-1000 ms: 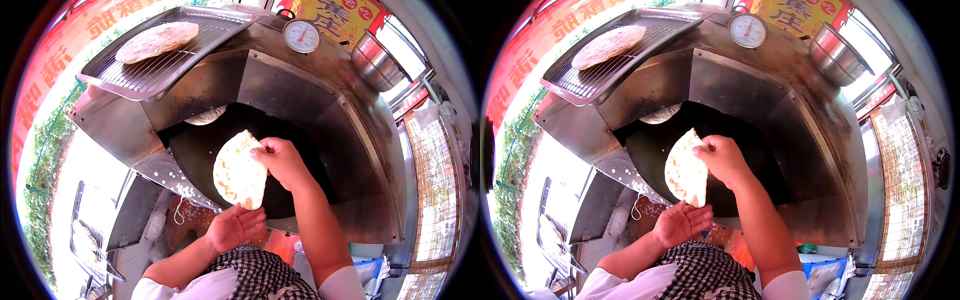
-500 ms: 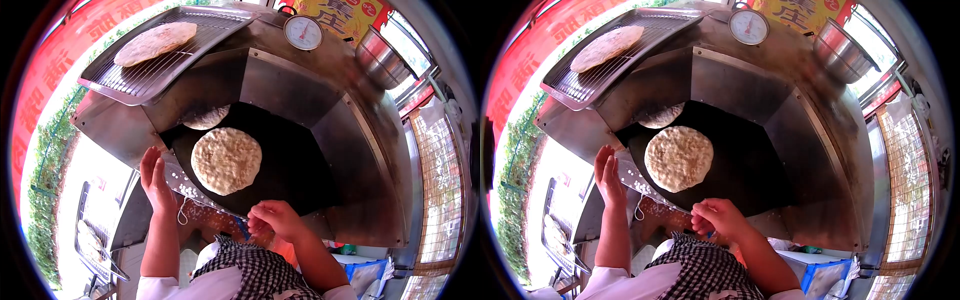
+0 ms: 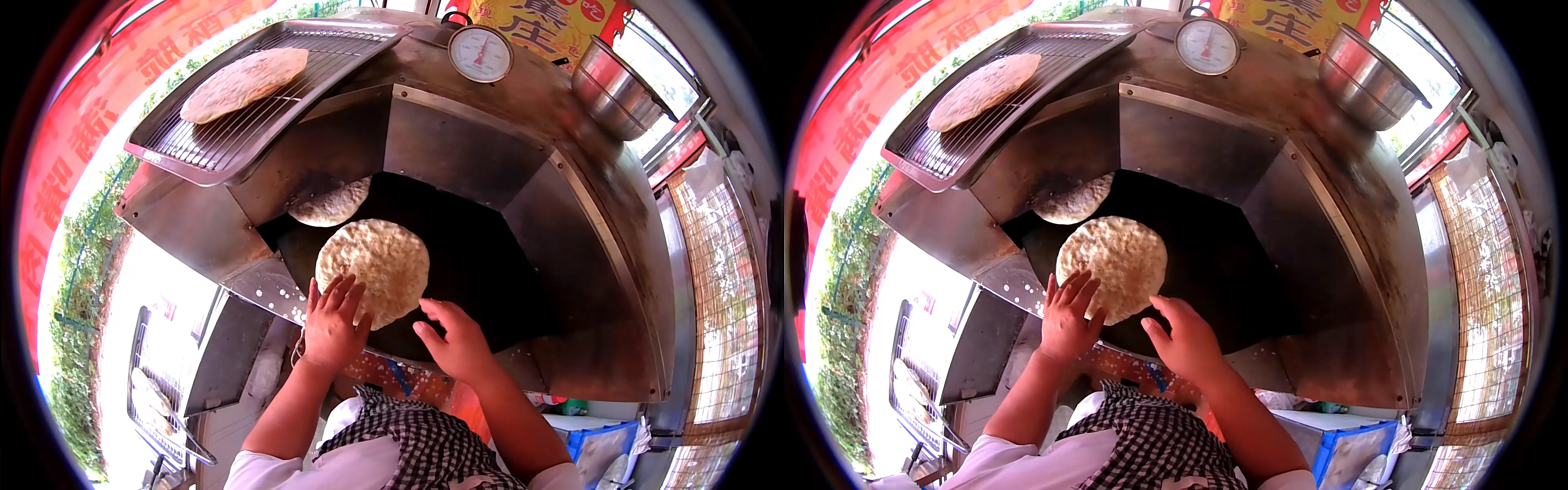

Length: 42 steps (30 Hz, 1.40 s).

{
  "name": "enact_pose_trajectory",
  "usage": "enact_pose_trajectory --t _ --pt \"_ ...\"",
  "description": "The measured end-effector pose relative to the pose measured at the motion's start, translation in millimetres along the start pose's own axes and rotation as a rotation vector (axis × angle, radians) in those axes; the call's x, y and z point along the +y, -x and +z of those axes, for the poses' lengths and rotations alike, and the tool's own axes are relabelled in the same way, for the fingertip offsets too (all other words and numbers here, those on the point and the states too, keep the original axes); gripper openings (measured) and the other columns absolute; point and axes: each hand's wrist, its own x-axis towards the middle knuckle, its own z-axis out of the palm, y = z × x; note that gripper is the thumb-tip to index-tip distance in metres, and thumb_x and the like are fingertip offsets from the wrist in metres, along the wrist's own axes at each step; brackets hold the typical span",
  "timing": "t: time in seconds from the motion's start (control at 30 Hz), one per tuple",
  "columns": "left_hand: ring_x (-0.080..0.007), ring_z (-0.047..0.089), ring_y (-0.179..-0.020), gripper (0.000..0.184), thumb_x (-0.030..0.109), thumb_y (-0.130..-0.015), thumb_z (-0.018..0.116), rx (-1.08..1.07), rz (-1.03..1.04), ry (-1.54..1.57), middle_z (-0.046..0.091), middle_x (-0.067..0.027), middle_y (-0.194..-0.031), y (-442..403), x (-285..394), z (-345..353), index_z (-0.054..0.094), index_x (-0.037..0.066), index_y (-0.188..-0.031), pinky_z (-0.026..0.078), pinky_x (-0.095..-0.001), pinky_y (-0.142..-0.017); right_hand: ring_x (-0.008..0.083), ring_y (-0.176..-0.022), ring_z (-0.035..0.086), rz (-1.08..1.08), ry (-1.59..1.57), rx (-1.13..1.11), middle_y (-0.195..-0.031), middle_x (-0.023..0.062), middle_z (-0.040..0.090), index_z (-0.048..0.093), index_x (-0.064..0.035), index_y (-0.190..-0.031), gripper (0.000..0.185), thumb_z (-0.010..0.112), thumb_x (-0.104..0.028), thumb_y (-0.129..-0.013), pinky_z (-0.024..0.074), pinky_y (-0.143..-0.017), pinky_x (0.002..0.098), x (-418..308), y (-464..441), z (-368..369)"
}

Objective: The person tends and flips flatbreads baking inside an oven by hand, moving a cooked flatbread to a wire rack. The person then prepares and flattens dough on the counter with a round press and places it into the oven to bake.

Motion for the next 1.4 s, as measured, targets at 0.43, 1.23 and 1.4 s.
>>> enact_pose_trajectory --t 0.43,1.23,1.4 --pt "-0.0288 0.056 -0.138 0.047 0.027 -0.089 0.074 -0.016 -0.064 -0.077 0.066 -0.0105 -0.140 30.3 -2.6 -0.9 0.069 0.007 -0.131 0.020 -0.0642 -0.126 0.0361 -0.148 0.045 -0.220 0.751 -0.157 -0.156 0.0230 0.050 0.049 0.0050 -0.150 0.070 0.062 -0.044 -0.101 0.0230 -0.127 0.0569 26.8 -16.6 34.2" --pt "-0.0315 0.061 -0.136 0.038 0.021 -0.091 0.075 0.024 -0.064 -0.037 0.071 -0.0126 -0.135 15.5 -42.2 -11.0 0.073 0.007 -0.126 0.023 -0.0600 -0.126 0.0349 -0.106 0.073 -0.201 0.098 0.133 -0.123 0.0170 0.074 0.071 -0.0064 -0.127 0.030 0.068 -0.010 -0.097 0.0604 -0.089 0.0407 -10.4 17.4 17.9" --pt "-0.0328 0.061 -0.135 0.038 0.017 -0.090 0.074 0.021 -0.012 0.016 0.071 -0.0133 -0.134 23.7 -32.4 -12.9 0.073 0.007 -0.126 0.027 -0.0605 -0.125 0.0316 -0.093 0.076 -0.112 0.038 0.252 -0.106 0.0148 0.077 0.076 -0.0072 -0.114 0.019 0.072 -0.011 -0.096 0.0602 -0.080 0.0381 3.2 23.0 5.3"
